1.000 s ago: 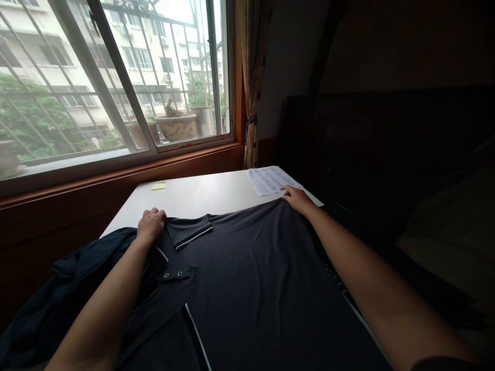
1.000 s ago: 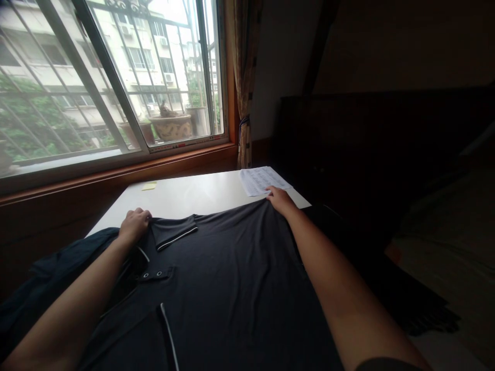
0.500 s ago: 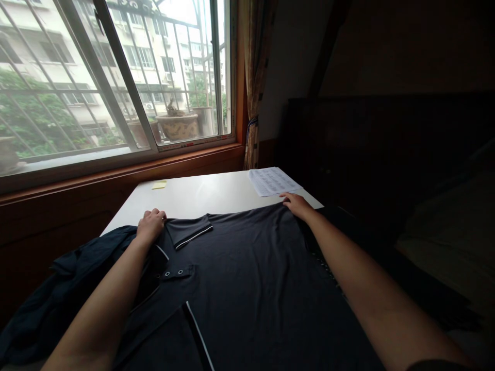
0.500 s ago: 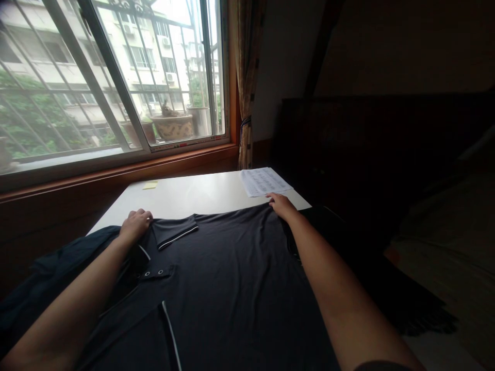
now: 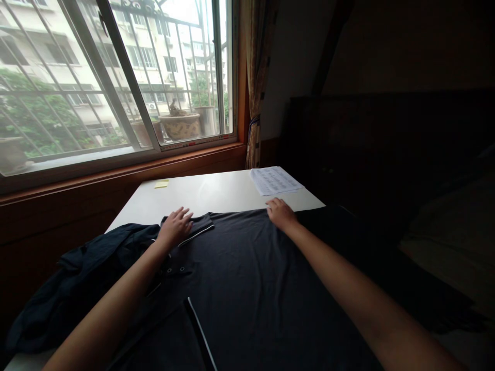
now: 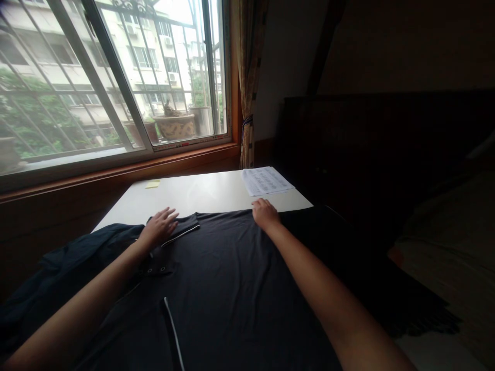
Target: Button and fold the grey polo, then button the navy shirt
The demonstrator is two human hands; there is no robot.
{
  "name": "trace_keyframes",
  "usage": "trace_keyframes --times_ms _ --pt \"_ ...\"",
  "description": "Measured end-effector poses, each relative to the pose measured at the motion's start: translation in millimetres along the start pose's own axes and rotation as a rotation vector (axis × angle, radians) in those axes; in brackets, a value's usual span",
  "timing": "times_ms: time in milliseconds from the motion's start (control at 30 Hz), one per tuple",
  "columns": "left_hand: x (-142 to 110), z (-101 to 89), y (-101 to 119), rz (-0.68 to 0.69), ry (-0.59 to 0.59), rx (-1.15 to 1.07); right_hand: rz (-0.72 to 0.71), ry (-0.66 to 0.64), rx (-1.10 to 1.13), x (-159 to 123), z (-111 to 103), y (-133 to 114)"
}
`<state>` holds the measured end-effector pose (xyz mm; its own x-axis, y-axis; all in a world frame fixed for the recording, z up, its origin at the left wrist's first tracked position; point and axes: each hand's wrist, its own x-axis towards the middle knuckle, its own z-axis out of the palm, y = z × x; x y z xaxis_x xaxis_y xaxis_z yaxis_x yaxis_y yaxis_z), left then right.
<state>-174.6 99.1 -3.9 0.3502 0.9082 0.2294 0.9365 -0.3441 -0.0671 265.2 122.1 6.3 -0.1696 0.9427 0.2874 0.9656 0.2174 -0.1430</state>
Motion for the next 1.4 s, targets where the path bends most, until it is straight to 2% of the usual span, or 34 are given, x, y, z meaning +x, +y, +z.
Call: trace_keyframes --times_ms 100,200,367,467,600,700,800,933,1033,1133,1267,1400 --pt "-1 16.9 31 0.037 -0.082 -0.048 -0.133 -0.101 0.032 -10 23 -35" --pt "-2 26.7 43 0.017 -0.154 -0.078 -0.173 -0.182 0.043 -20 40 -47" --pt "-1 27.0 40 -0.012 -0.203 -0.095 -0.094 -0.219 0.033 -24 48 -25" --pt "0 27.4 38 -0.017 -0.189 -0.093 -0.037 -0.217 0.018 -20 48 -13" --pt "3 28.3 35 -0.036 -0.155 -0.081 -0.02 -0.211 -0.005 -11 42 -11" --pt "4 23.3 22 -0.065 -0.133 -0.064 -0.005 -0.185 -0.028 0 28 -2" --pt "3 12.4 -6 -0.115 -0.115 -0.039 0.062 -0.173 -0.06 14 8 22" --pt "-1 -1.7 -55 -0.24 -0.121 -0.012 0.173 -0.287 -0.082 28 -12 63" --pt "-2 -4.6 -82 -0.3 -0.163 -0.027 0.223 -0.403 -0.048 34 -17 82" --pt "2 -0.6 -93 -0.321 -0.209 -0.066 0.255 -0.489 0.01 38 -16 88" --pt "14 5.7 -92 -0.344 -0.236 -0.136 0.289 -0.593 0.096 43 -15 88" --pt "26 0.4 -91 -0.35 -0.243 -0.225 0.311 -0.593 0.156 46 -18 89"
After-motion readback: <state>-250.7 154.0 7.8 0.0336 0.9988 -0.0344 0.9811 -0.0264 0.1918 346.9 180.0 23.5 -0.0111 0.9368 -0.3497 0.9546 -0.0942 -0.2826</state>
